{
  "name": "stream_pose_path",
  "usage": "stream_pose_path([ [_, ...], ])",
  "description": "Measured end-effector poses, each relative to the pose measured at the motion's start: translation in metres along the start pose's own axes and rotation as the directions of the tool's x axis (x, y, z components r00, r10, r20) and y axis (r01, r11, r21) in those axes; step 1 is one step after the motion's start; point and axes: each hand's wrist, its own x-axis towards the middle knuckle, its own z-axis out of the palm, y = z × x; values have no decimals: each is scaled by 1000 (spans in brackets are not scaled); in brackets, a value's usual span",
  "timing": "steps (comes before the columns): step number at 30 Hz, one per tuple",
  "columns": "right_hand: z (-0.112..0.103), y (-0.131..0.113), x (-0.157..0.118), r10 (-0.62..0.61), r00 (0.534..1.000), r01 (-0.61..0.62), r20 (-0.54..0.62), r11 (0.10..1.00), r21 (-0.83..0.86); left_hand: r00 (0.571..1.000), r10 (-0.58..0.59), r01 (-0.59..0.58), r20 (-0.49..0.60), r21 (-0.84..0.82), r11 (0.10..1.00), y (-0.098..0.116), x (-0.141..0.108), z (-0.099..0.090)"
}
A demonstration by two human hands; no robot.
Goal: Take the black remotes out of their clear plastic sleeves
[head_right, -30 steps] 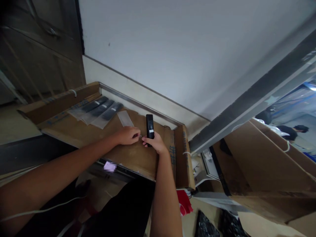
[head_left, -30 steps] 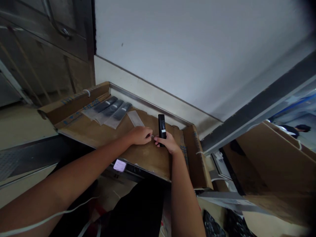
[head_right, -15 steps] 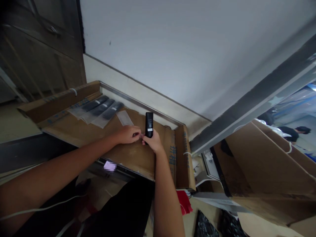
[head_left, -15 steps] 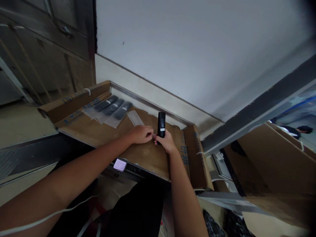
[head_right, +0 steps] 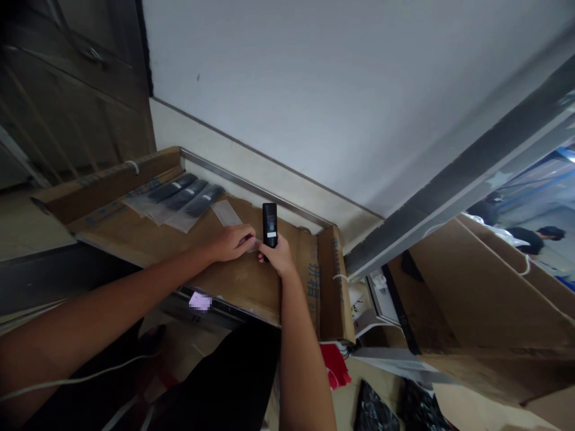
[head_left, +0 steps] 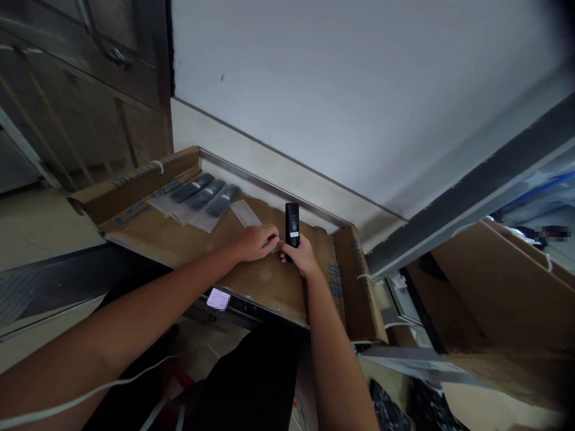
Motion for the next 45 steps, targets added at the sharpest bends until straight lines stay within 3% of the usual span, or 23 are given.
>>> stream_pose_path([
  [4,2,-2,-1,-10,1000,10,-1,1000,7,1000,-26,26,-3,-33,999,3,-7,2],
  [16,5,-1,-8,-60,998,60,-20,998,7,994,-92,87,63,69,994,7,-13,12],
  [20,6,-1,-9,-68,997,68,-29,998,-8,990,-118,117,75,16,993,7,-10,11],
  [25,7,-1,-8,-35,998,36,-44,999,7,971,-229,234,68,-92,968,6,-8,6],
  [33,7,-4,-12,-82,996,82,26,997,15,987,-140,146,76,-95,985,8,-10,10],
  [40,9,-1,-9,-26,1000,26,-6,999,44,969,-234,244,78,-164,956,6,-7,7],
  [45,11,1,-7,-41,999,41,-15,999,8,977,-192,211,94,-269,940,8,-7,3],
])
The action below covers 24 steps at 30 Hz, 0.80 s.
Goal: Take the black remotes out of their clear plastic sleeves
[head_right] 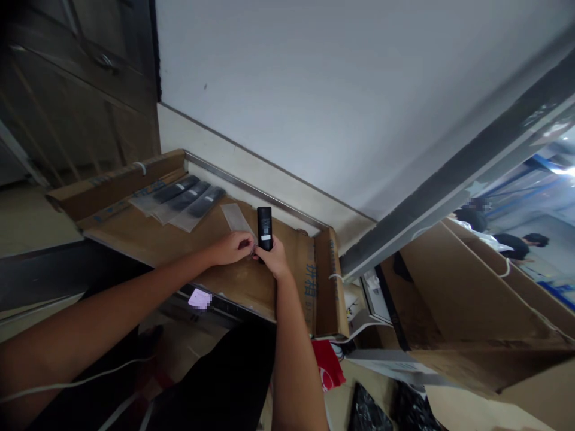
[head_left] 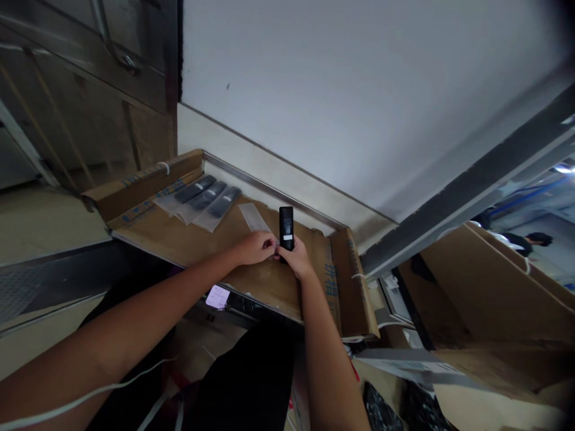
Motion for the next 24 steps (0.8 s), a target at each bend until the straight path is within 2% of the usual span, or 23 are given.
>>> stream_pose_path([
  [5,1,-1,0,10,1000,-10,-9,1000,12,999,41,-41,-2,-88,995,7,-4,-3],
  [10,-1,0,1,-77,990,66,-119,994,-91,992,124,-122,-18,76,990,7,-7,1],
  [16,2,-3,-1,8,998,-7,-56,1000,20,983,180,-166,-35,242,956,5,-6,3],
  [24,3,-6,-4,-3,999,5,-40,999,38,986,159,-142,-45,269,953,5,-6,3],
])
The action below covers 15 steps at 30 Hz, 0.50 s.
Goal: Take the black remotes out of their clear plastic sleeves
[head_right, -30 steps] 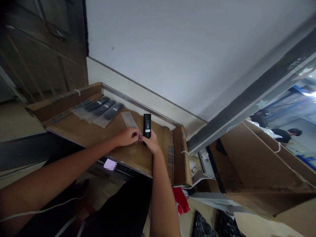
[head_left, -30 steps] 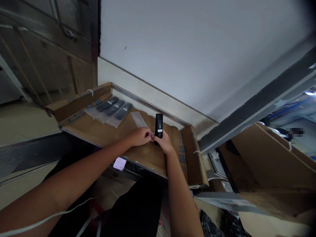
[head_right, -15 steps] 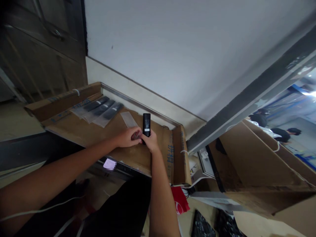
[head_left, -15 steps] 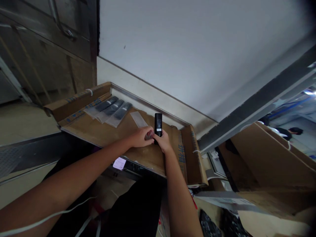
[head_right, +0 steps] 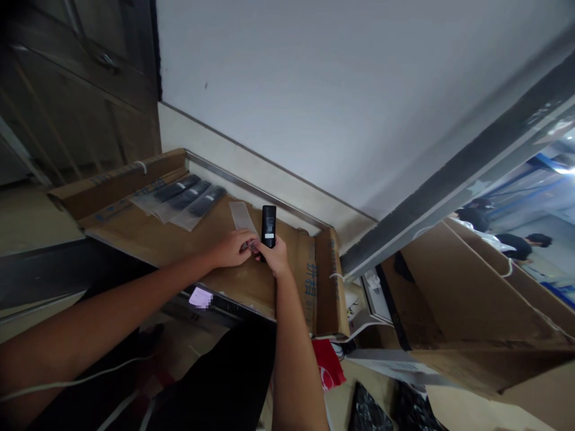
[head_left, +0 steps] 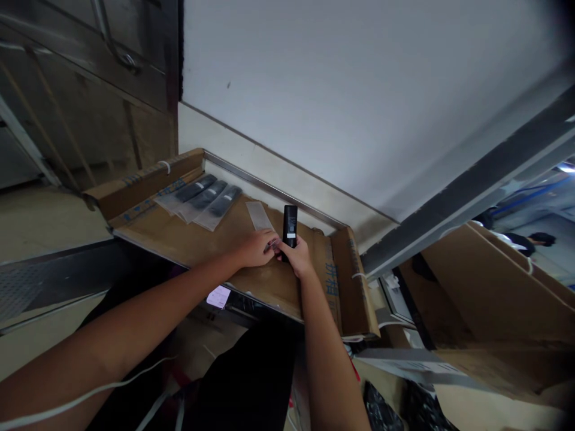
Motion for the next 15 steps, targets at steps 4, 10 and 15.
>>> stream_pose_path([
  [4,-1,1,1,23,999,-22,-36,999,37,998,-54,54,-41,0,999,-2,-2,2],
  [10,-5,-2,-1,48,997,-44,-64,997,62,990,-106,107,-94,3,994,-11,-1,9],
  [15,-30,-8,-22,135,989,-138,54,989,53,996,-54,58,-71,57,997,-16,3,10],
])
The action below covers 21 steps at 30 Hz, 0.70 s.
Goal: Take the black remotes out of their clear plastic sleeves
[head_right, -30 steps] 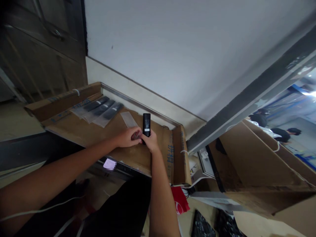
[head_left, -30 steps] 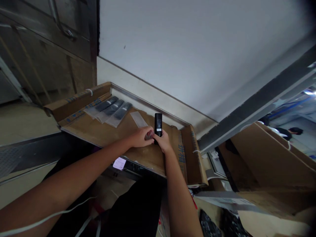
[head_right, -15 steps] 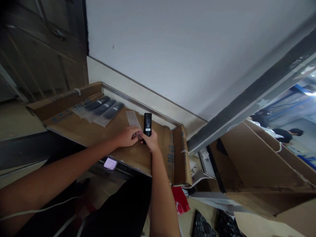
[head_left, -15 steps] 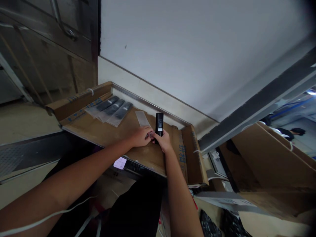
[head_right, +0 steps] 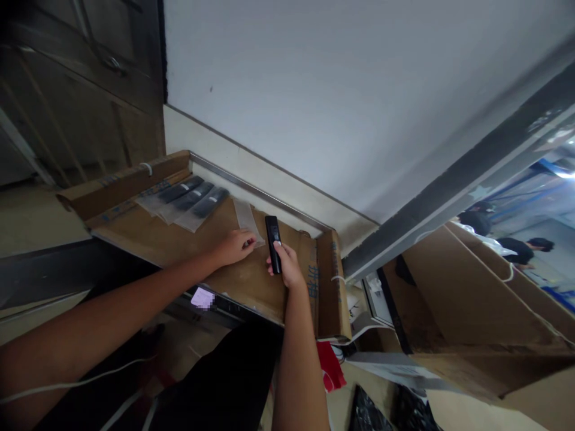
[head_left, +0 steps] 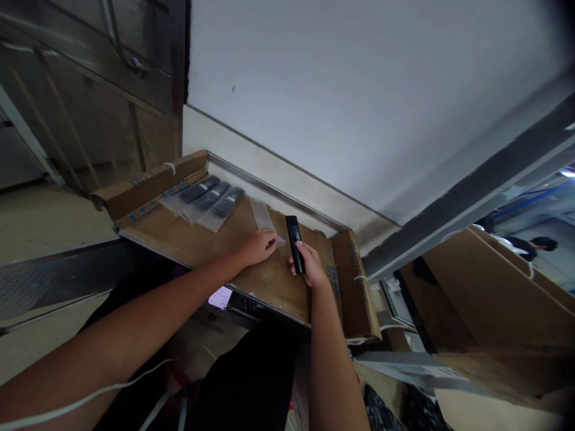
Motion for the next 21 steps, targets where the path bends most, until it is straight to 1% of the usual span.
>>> stream_pose_path([
  [3,-24,-5,-21,112,988,-100,103,988,-114,999,6,-7,31,9,1000,-1,2,0],
  [5,-37,-7,-33,216,960,-177,175,960,-216,999,-2,2,40,0,1000,-1,2,1],
  [7,-44,-9,-41,312,926,-244,211,923,-297,999,-11,12,44,-16,1000,-1,2,1],
  [9,-46,-8,-45,358,909,-273,213,898,-344,999,-2,4,54,-33,999,0,1,-1],
  [12,-43,-4,-44,354,914,-269,196,894,-359,997,28,-24,67,-56,998,2,0,-3],
  [17,-40,-2,-43,321,934,-257,154,908,-332,997,53,-48,57,-82,995,3,-2,-4],
  [21,-35,-5,-42,321,933,-257,159,909,-329,996,63,-58,56,-90,994,2,-4,-3],
])
